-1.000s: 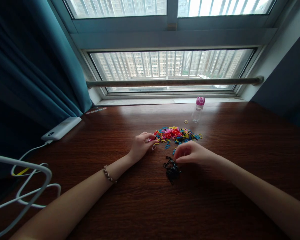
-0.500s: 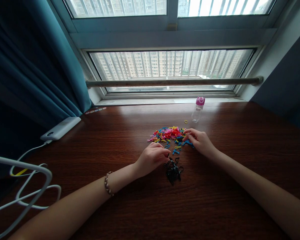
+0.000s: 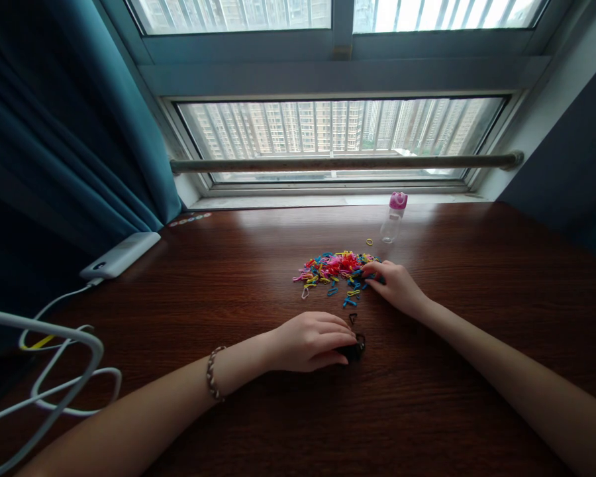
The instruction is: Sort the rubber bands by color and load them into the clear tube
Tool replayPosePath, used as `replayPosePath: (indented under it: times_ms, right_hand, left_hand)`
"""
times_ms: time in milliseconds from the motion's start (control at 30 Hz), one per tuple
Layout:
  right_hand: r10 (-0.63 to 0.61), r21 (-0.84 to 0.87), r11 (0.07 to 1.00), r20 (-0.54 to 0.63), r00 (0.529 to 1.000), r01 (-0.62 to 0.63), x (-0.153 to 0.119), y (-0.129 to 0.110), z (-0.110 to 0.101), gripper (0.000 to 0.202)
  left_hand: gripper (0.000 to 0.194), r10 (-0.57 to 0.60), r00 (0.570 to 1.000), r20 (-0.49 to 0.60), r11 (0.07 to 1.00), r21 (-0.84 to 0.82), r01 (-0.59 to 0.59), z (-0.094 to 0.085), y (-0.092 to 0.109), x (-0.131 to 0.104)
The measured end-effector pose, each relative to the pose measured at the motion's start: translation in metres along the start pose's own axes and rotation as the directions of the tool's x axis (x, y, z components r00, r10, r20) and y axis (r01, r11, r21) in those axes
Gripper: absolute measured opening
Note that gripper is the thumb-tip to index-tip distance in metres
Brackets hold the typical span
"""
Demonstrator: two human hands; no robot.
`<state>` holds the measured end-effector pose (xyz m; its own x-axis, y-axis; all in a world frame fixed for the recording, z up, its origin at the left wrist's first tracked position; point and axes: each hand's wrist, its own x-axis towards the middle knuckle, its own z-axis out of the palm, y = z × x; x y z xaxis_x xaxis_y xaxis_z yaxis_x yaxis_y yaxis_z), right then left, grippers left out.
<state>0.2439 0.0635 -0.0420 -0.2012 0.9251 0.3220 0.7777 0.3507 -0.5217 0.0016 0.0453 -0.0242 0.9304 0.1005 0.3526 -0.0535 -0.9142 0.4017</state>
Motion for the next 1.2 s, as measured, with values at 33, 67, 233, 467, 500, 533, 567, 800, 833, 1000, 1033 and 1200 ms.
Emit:
replayPosePath:
  times_ms: [33, 67, 233, 467, 500, 533, 567, 800, 833, 1000, 1033, 1200]
  right_hand:
    - [-0.008, 0.008, 1.000, -0.002, 1.000, 0.008, 0.000, -0.001, 0.000, 0.020]
    - [-0.016, 0.015, 1.000, -0.006, 1.000, 0.016, 0.000, -0.002, 0.000, 0.019]
    - [-0.049, 0.039, 0.998, -0.019, 0.999, 0.050, -0.001, -0.004, 0.001, 0.020]
    - [-0.063, 0.041, 0.997, -0.051, 0.997, 0.065, -0.002, -0.001, 0.008, 0.015]
    - [-0.058, 0.039, 0.997, -0.064, 0.996, 0.061, -0.003, -0.001, 0.010, 0.015]
    - [-0.054, 0.040, 0.998, -0.076, 0.996, 0.058, -0.003, -0.001, 0.011, 0.015]
    - [-0.051, 0.043, 0.998, -0.086, 0.995, 0.054, -0.003, -0.001, 0.012, 0.016]
    - [0.032, 0.145, 0.989, -0.176, 0.984, -0.006, 0.000, -0.003, 0.009, 0.015]
    - [0.054, 0.186, 0.982, -0.173, 0.983, -0.021, 0.000, -0.002, 0.008, 0.013]
    - [0.177, 0.403, 0.907, -0.098, 0.979, -0.123, 0.005, 0.002, 0.003, 0.017]
    - [0.197, 0.430, 0.892, -0.084, 0.977, -0.142, 0.005, 0.002, 0.002, 0.018]
    - [0.254, 0.528, 0.828, -0.052, 0.966, -0.189, 0.007, 0.003, -0.003, 0.019]
  left_hand:
    - [0.032, 0.012, 1.000, 0.012, 1.000, -0.017, -0.012, 0.000, 0.003, 0.001]
    - [0.032, 0.022, 0.999, 0.023, 0.999, -0.032, -0.022, 0.000, 0.005, 0.002]
    - [0.035, 0.035, 0.998, 0.056, 0.999, -0.042, -0.033, 0.000, 0.009, 0.003]
    - [0.057, -0.044, 0.990, 0.132, 0.998, 0.047, 0.038, -0.001, 0.006, 0.005]
    - [0.056, -0.026, 0.989, 0.147, 1.000, 0.021, 0.023, -0.001, 0.006, 0.006]
    - [0.054, -0.006, 0.988, 0.155, 1.000, -0.009, 0.007, -0.002, 0.007, 0.006]
    - [0.052, 0.013, 0.988, 0.152, 0.999, -0.042, -0.006, -0.002, 0.008, 0.006]
    - [0.026, -0.179, 0.965, -0.190, 0.983, -0.070, 0.169, 0.000, -0.008, 0.000]
    - [0.022, -0.214, 0.942, -0.257, 0.976, -0.022, 0.216, 0.001, -0.015, 0.001]
    - [0.017, -0.205, 0.923, -0.327, 0.925, 0.244, 0.292, -0.002, -0.048, 0.021]
    - [0.017, -0.208, 0.933, -0.293, 0.915, 0.278, 0.291, -0.002, -0.053, 0.027]
    - [0.017, -0.297, 0.925, -0.238, 0.851, 0.374, 0.370, 0.001, -0.065, 0.045]
